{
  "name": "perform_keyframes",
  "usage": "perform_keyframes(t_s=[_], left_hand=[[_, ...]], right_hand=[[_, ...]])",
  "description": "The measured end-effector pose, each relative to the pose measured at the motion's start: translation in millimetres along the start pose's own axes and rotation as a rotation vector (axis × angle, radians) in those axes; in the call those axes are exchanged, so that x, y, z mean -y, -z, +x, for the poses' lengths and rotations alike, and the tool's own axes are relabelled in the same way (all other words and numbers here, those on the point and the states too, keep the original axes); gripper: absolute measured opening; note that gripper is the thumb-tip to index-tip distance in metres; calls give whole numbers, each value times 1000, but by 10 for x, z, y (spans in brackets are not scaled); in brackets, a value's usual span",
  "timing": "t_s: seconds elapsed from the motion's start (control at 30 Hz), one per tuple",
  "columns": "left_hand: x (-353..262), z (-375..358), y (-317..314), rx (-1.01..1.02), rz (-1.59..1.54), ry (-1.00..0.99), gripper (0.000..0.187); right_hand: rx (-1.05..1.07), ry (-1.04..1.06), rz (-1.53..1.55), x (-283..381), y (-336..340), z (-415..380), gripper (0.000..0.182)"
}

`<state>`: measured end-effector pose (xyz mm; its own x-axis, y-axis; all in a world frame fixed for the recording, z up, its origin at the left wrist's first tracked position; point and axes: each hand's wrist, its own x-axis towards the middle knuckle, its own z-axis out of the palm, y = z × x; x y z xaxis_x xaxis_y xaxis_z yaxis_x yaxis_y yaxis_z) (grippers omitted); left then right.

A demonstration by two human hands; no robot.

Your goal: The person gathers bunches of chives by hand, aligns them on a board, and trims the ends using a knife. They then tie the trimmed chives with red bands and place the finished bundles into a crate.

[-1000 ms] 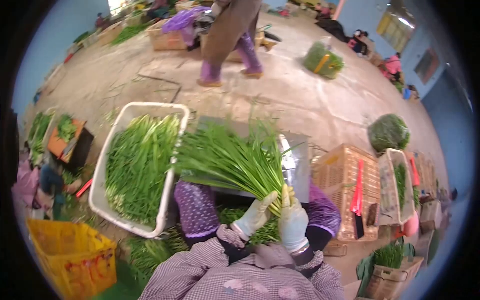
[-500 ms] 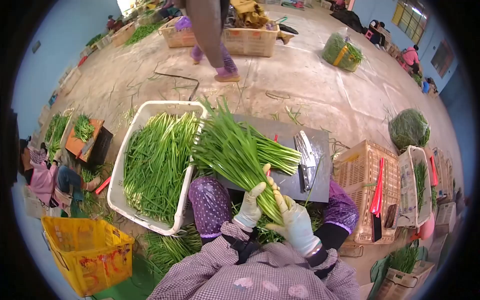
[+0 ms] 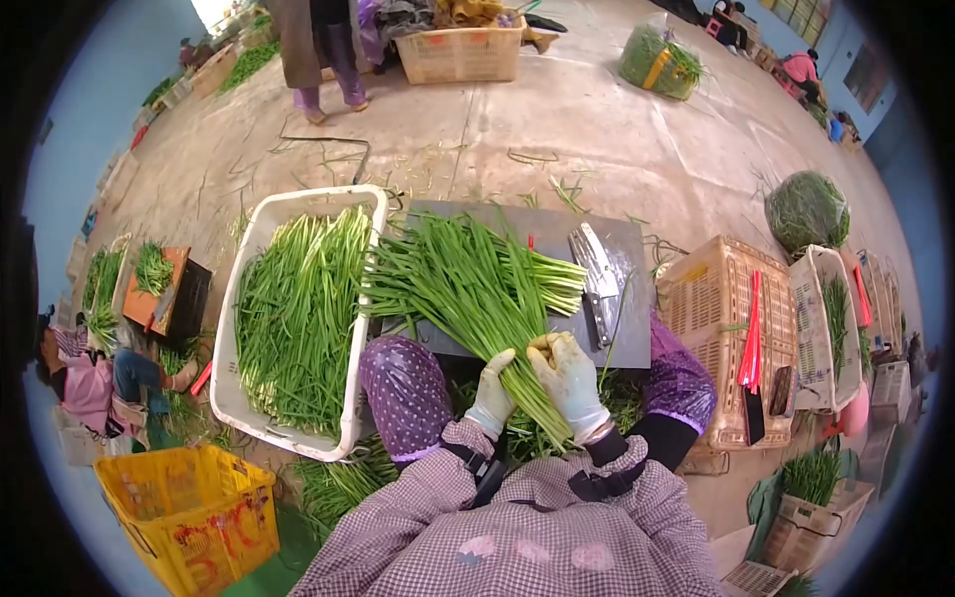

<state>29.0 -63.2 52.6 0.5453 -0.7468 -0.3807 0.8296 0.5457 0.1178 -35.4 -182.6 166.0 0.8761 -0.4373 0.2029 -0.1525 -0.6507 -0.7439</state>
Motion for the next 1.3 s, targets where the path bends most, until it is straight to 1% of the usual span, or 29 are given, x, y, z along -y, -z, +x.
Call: perform_keyframes(t_s=[0.07, 0.13, 0.2, 0.23, 0.27, 0.3, 0.37, 0.4, 0.43, 0.47, 0.5, 0.53, 0.57, 0.6, 0.67, 0.7, 0.73, 0.77, 0.83, 0.87, 0.9, 1.0, 1.03, 1.07, 1.1, 1.13, 1.2, 1.27, 1.3], left_hand=[[-21, -21, -28, -22, -23, 13, 43], [-47, -76, -143, -41, -49, 26, 41], [-58, -145, -246, -59, 77, -29, 39], [-48, -75, -93, -59, 71, -31, 39], [-28, 60, 195, 16, 0, -3, 40], [-39, 87, 260, 92, -72, 25, 41], [-6, 88, 251, 60, -92, 27, 43], [-17, 76, 175, 28, -107, 29, 45], [-49, 62, 142, 50, -131, 47, 51], [-72, 37, 87, 50, -134, 50, 51], [-97, -11, -18, 97, -156, 55, 52], [-122, -57, -127, 146, -178, 60, 54], [-152, -111, -262, 236, -222, 71, 54], [-130, -83, -194, 236, -224, 74, 54], [-96, -39, -84, 133, -119, 48, 59], [-86, -31, -87, 133, -121, 50, 59], [-79, -14, -90, 145, -91, -14, 61], [-81, -14, -116, 154, -61, -78, 63], [-81, -16, -108, 184, -103, -87, 64], [-95, -5, -109, 221, -140, -102, 65], [-112, -13, -146, 208, -175, -79, 68], [-185, 16, -137, 261, -200, -166, 68], [-196, 28, -112, 259, -200, -164, 68], [-207, 35, -96, 243, -196, -188, 67], [-221, 34, -88, 227, -192, -214, 67], [-221, 25, -82, 225, -193, -218, 67], [-234, 12, -118, 158, -118, -241, 65], [-211, 33, -64, 145, -53, -246, 61], [-215, 1, -40, 135, 2, -202, 60]], right_hand=[[-21, -51, 60, -62, -75, 13, 14], [-25, -88, 41, -104, -104, 68, 15], [-21, -121, 21, -104, -93, 88, 16], [5, -62, -130, -91, -64, 87, 17], [32, -2, -279, -89, -42, 82, 17], [36, -1, -282, -139, -42, 71, 17], [150, -51, -292, -299, -59, 58, 18], [153, -50, -296, -361, -71, 62, 18], [142, -164, -80, -423, -80, 55, 19], [127, -278, 138, -447, -80, 42, 20], [71, -270, 231, -377, -78, 35, 14], [73, -298, 330, -310, -49, 33, 12], [85, -352, 440, -329, -56, 18, 12], [98, -405, 550, -346, -60, 3, 13], [132, -471, 533, -377, -25, -30, 12], [72, -421, 608, -423, -64, -70, 11], [12, -372, 682, -459, -114, -113, 11], [13, -377, 680, -349, -87, -120, 11], [-81, -508, 933, -58, 23, -136, 19], [-52, -497, 1135, -150, 45, -176, 20], [-50, -502, 1189, -247, 89, -240, 20], [-87, -528, 1289, -316, 344, -398, 16], [-121, -540, 1272, -275, 478, -454, 14], [-131, -510, 1227, -299, 594, -510, 14], [-158, -444, 1174, -207, 730, -549, 13], [-182, -424, 1157, -79, 874, -587, 13], [-280, -429, 974, -84, 1115, -711, 12], [-297, -469, 616, -195, 1394, -893, 14], [-288, -463, 619, -377, 1523, -1008, 14]])
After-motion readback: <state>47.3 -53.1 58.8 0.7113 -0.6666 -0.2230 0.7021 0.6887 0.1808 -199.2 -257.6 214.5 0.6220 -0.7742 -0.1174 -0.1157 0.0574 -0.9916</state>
